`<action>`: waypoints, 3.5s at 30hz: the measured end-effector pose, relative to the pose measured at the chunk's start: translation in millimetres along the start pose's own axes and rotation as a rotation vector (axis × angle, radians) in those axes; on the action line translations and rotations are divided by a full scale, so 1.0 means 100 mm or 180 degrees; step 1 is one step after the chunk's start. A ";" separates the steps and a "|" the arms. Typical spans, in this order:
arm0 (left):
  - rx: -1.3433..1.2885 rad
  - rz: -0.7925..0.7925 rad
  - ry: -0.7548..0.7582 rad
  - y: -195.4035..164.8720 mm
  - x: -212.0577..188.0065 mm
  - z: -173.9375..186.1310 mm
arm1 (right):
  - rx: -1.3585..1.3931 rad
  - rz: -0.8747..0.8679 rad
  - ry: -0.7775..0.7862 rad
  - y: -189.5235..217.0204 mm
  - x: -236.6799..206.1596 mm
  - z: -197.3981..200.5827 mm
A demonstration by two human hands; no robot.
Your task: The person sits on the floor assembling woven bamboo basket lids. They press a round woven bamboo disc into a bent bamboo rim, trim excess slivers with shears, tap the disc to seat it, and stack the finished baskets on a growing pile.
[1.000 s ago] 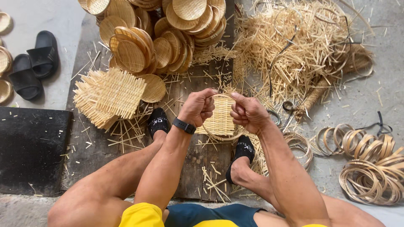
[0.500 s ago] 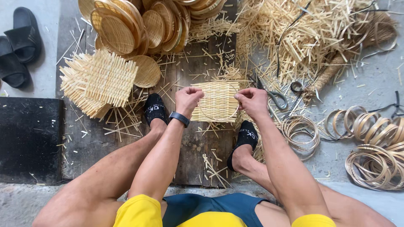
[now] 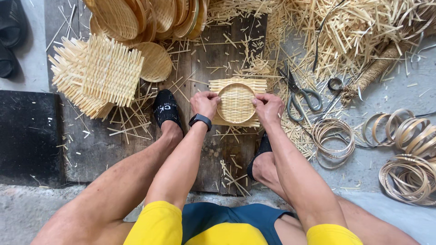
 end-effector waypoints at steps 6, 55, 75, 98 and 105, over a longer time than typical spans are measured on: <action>0.0149 -0.0100 -0.0167 -0.03 0.01 0.00 | -0.0046 -0.0189 0.0076 0.17 -0.02 0.07; -0.0037 -0.2199 0.0985 -0.57 0.19 -0.45 | 0.1360 -0.1973 -0.0010 0.01 -1.22 -0.52; -0.1316 -0.0487 0.1692 -0.40 0.46 -0.64 | 0.0602 -0.1129 -0.0019 0.15 -0.05 0.09; 0.1327 -0.4002 0.1575 -0.76 -0.94 -0.01 | -0.2438 -0.0081 0.1162 -0.23 0.22 2.19; 0.1450 -0.2573 -0.0131 -0.74 -1.02 -0.15 | -0.1494 -0.0206 0.0326 -1.43 0.41 1.20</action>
Point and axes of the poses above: each hand's wrist, its own x-axis towards the middle knuckle, its own z-axis out of the back of the hand, y = z × x, the point moved 3 cm from there along x, towards the middle knuckle, and after that the axes turned 12 degrees about -z, right-handed, at the moved point
